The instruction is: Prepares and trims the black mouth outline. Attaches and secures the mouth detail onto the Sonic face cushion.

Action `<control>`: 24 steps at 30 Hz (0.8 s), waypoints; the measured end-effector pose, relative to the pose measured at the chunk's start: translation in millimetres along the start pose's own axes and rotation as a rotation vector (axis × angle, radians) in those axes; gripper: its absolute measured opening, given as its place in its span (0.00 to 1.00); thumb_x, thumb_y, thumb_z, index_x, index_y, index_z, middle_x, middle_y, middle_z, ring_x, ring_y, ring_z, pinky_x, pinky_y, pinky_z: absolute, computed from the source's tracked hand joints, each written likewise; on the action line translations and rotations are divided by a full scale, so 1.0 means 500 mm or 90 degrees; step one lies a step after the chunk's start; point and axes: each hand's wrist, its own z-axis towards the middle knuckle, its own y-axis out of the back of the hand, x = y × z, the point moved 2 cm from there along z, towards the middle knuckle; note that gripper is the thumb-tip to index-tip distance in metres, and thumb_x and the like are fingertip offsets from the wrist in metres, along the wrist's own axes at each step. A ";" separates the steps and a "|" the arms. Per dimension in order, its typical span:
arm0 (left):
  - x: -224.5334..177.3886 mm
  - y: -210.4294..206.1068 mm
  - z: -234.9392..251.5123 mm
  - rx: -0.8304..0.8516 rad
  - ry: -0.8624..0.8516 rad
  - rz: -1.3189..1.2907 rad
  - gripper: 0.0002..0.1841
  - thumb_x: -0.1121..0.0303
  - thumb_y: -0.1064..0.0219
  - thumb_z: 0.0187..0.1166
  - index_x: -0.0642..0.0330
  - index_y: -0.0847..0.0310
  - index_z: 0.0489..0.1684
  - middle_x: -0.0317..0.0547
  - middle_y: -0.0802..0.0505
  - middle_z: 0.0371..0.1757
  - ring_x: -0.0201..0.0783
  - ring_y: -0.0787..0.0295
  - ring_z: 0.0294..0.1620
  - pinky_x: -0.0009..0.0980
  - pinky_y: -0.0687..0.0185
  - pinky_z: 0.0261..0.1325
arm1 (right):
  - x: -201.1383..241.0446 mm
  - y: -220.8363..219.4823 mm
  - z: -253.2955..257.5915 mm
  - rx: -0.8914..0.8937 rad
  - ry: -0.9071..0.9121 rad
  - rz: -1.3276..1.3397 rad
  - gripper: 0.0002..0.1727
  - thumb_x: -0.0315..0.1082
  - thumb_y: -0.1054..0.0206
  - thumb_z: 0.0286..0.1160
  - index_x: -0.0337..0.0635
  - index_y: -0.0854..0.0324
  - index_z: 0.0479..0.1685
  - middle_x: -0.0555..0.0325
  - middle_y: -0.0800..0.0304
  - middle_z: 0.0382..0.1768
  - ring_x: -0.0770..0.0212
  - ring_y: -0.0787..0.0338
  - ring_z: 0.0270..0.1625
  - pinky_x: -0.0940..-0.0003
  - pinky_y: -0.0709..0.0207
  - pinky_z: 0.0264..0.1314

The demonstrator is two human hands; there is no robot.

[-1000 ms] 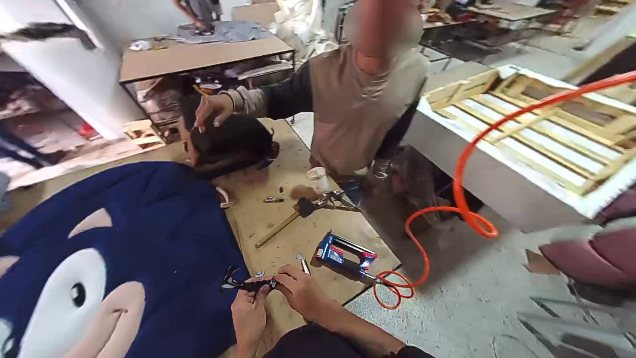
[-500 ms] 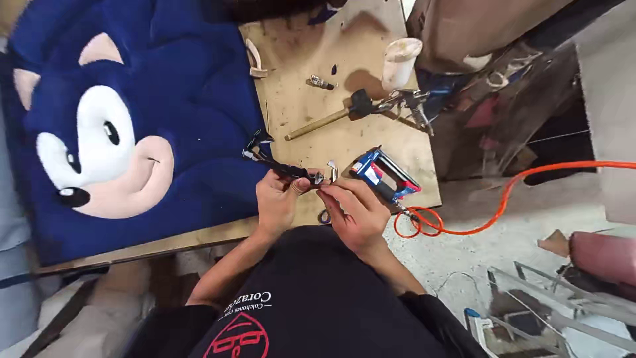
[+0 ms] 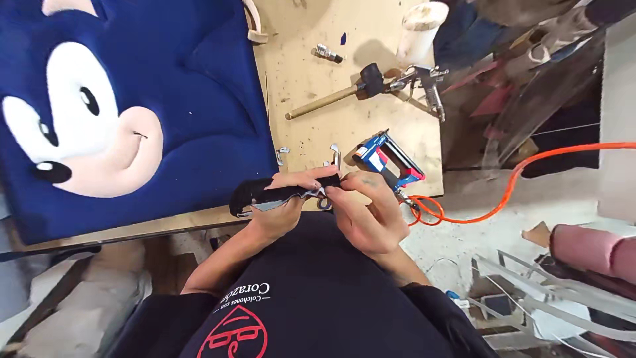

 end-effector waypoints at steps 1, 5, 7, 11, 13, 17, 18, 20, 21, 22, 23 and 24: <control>-0.001 0.000 -0.002 0.007 0.002 -0.003 0.09 0.82 0.33 0.80 0.58 0.13 0.48 0.52 0.03 0.55 0.48 0.04 0.58 0.43 0.05 0.58 | 0.000 0.000 -0.003 0.000 0.007 -0.005 0.12 0.25 0.25 0.73 0.42 0.10 0.54 0.47 0.10 0.51 0.52 0.10 0.57 0.56 0.14 0.62; -0.004 0.003 -0.011 0.036 -0.009 -0.010 0.12 0.83 0.38 0.82 0.58 0.12 0.50 0.52 0.04 0.60 0.48 0.05 0.62 0.43 0.06 0.60 | 0.002 0.000 -0.009 -0.009 0.030 -0.018 0.11 0.24 0.24 0.72 0.39 0.11 0.52 0.46 0.10 0.51 0.52 0.10 0.56 0.55 0.15 0.63; -0.003 0.014 -0.026 0.051 -0.028 0.011 0.12 0.84 0.38 0.81 0.62 0.11 0.52 0.55 0.06 0.62 0.49 0.05 0.60 0.42 0.05 0.58 | 0.005 -0.001 -0.010 -0.006 0.043 -0.020 0.12 0.23 0.24 0.71 0.38 0.11 0.52 0.46 0.11 0.51 0.52 0.10 0.56 0.53 0.15 0.65; -0.013 0.034 -0.032 0.134 -0.082 0.090 0.10 0.84 0.38 0.82 0.67 0.14 0.55 0.61 0.09 0.66 0.54 0.09 0.67 0.47 0.08 0.68 | 0.004 -0.005 -0.006 0.002 0.067 -0.044 0.10 0.24 0.25 0.72 0.40 0.14 0.49 0.48 0.12 0.50 0.51 0.11 0.60 0.50 0.18 0.70; -0.015 0.039 -0.037 0.148 -0.126 0.125 0.11 0.83 0.37 0.81 0.67 0.16 0.56 0.60 0.08 0.66 0.53 0.09 0.68 0.46 0.08 0.68 | 0.005 -0.011 -0.007 0.008 0.069 -0.059 0.08 0.25 0.28 0.73 0.41 0.17 0.48 0.49 0.12 0.49 0.51 0.13 0.61 0.49 0.20 0.71; -0.008 0.047 -0.051 0.161 -0.163 0.194 0.08 0.81 0.34 0.81 0.67 0.15 0.52 0.60 0.07 0.62 0.53 0.09 0.68 0.47 0.09 0.69 | 0.006 -0.025 -0.001 0.049 0.025 -0.101 0.06 0.27 0.31 0.75 0.41 0.21 0.45 0.47 0.13 0.48 0.48 0.13 0.62 0.48 0.23 0.71; -0.003 0.049 -0.054 0.165 -0.155 0.202 0.08 0.80 0.33 0.80 0.68 0.15 0.52 0.61 0.07 0.62 0.54 0.10 0.68 0.48 0.10 0.70 | 0.005 -0.027 0.002 0.068 0.010 -0.112 0.05 0.26 0.32 0.75 0.40 0.21 0.45 0.46 0.13 0.48 0.47 0.13 0.62 0.48 0.23 0.70; 0.013 0.058 -0.064 0.174 -0.114 0.210 0.09 0.80 0.33 0.80 0.68 0.14 0.54 0.61 0.08 0.63 0.55 0.11 0.70 0.50 0.12 0.72 | 0.004 -0.030 0.006 0.116 -0.019 -0.138 0.04 0.26 0.32 0.75 0.38 0.18 0.44 0.44 0.12 0.47 0.45 0.13 0.61 0.48 0.23 0.69; 0.023 0.060 -0.068 0.171 -0.098 0.215 0.09 0.79 0.33 0.80 0.67 0.14 0.54 0.61 0.08 0.63 0.54 0.11 0.70 0.50 0.12 0.72 | 0.002 -0.032 0.008 0.145 -0.030 -0.152 0.04 0.25 0.33 0.75 0.37 0.18 0.44 0.44 0.12 0.47 0.45 0.13 0.61 0.47 0.23 0.69; 0.032 0.060 -0.073 0.158 -0.080 0.213 0.09 0.79 0.33 0.80 0.68 0.14 0.53 0.61 0.07 0.62 0.54 0.10 0.69 0.50 0.12 0.72 | 0.001 -0.034 0.008 0.174 -0.039 -0.157 0.05 0.25 0.34 0.76 0.37 0.17 0.46 0.44 0.12 0.47 0.44 0.13 0.61 0.47 0.24 0.69; 0.039 0.057 -0.076 0.136 -0.054 0.182 0.09 0.79 0.32 0.79 0.68 0.13 0.52 0.61 0.07 0.60 0.53 0.10 0.67 0.51 0.12 0.71 | -0.001 -0.035 0.006 0.198 -0.049 -0.145 0.06 0.24 0.35 0.77 0.37 0.17 0.48 0.43 0.13 0.48 0.44 0.13 0.62 0.47 0.24 0.69; 0.042 0.050 -0.073 0.099 -0.030 0.137 0.08 0.80 0.33 0.78 0.68 0.12 0.50 0.60 0.06 0.57 0.53 0.08 0.64 0.51 0.11 0.69 | -0.005 -0.035 0.006 0.216 -0.064 -0.115 0.06 0.24 0.36 0.79 0.36 0.17 0.49 0.43 0.13 0.49 0.45 0.13 0.62 0.48 0.23 0.69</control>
